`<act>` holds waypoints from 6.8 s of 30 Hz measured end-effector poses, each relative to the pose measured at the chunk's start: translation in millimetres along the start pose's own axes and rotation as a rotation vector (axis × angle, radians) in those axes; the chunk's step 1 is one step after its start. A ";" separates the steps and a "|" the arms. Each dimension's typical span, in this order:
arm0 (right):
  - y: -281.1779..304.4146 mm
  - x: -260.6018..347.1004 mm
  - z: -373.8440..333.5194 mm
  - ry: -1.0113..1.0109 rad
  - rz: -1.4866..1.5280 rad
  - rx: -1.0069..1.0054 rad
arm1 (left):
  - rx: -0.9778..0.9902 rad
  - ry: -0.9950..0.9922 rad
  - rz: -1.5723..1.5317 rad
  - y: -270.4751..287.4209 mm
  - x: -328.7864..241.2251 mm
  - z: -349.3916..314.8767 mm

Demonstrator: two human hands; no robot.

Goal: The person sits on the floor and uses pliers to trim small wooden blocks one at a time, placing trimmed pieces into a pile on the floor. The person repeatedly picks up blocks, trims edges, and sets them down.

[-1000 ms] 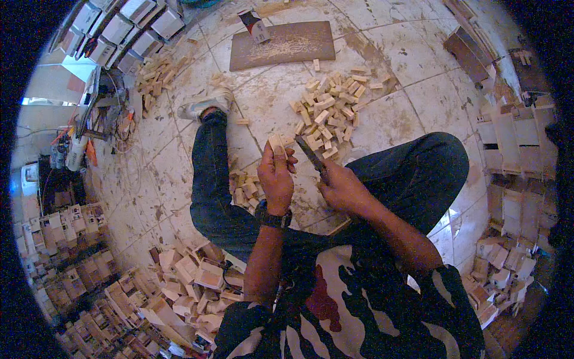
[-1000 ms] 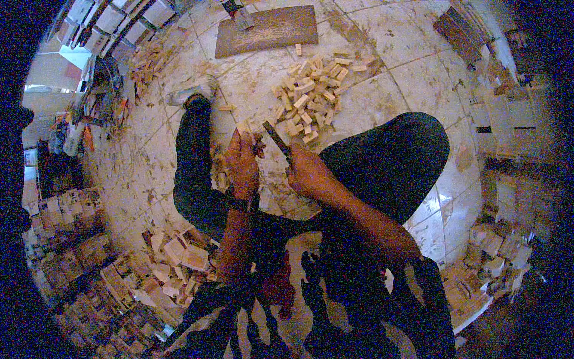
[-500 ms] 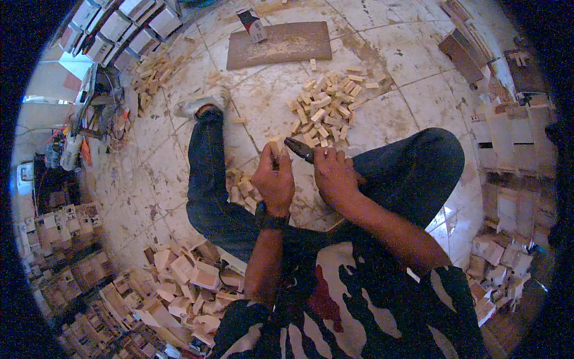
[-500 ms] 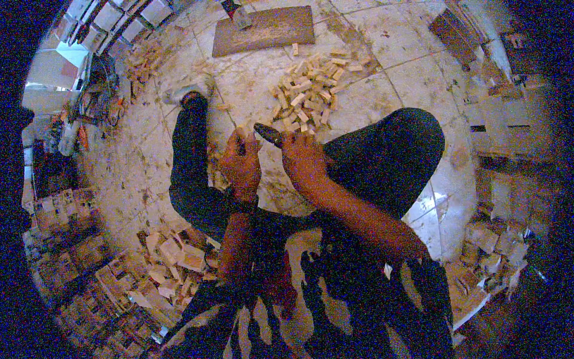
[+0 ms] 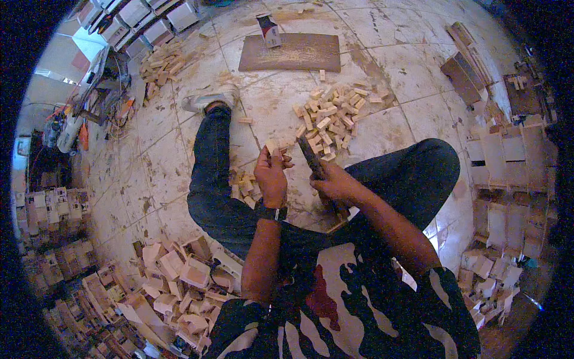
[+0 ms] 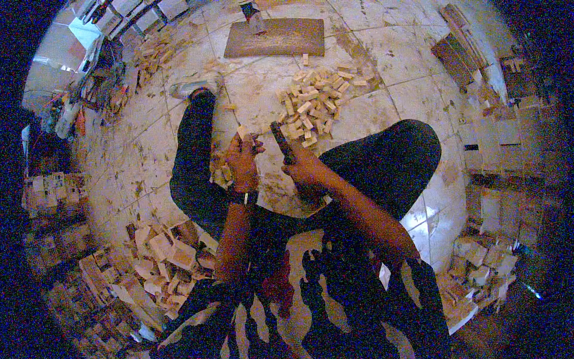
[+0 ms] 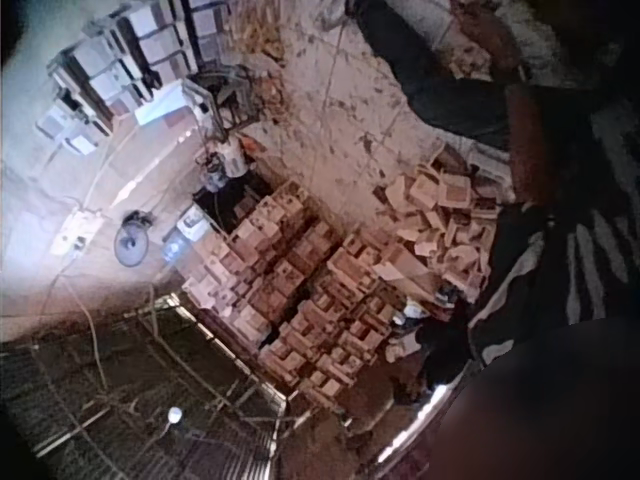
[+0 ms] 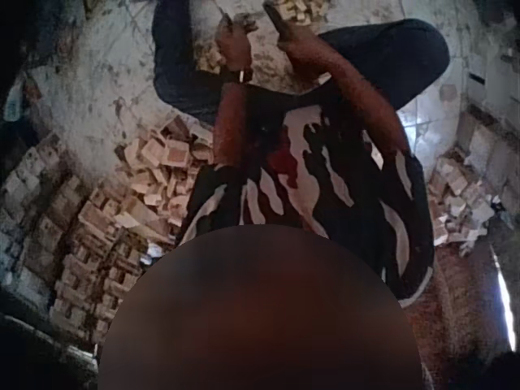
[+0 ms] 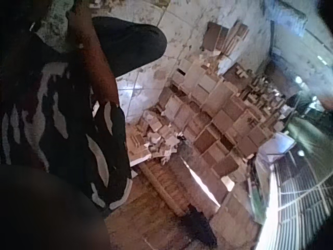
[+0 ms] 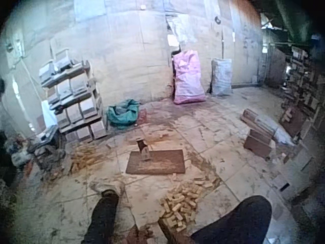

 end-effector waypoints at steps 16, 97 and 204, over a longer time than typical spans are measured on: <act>-17.2 5.6 -12.8 -0.203 0.501 0.325 | 0.038 -0.091 0.074 -15.4 -13.6 -8.6; 3.7 8.0 -9.0 -0.006 -0.016 0.046 | -0.053 -0.086 0.374 4.3 -11.0 -6.5; 11.4 33.7 -11.8 0.230 -0.226 -0.141 | -0.036 0.499 -0.375 8.8 10.4 -13.7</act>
Point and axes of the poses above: each hand's wrist, its own z-axis towards the middle knuckle, its own y-axis out of the back of the hand, x = y × z, the point moved 10 cm from there along z, towards the middle knuckle, and after that the axes turned 1 degree about -x, right-handed, at the moved point
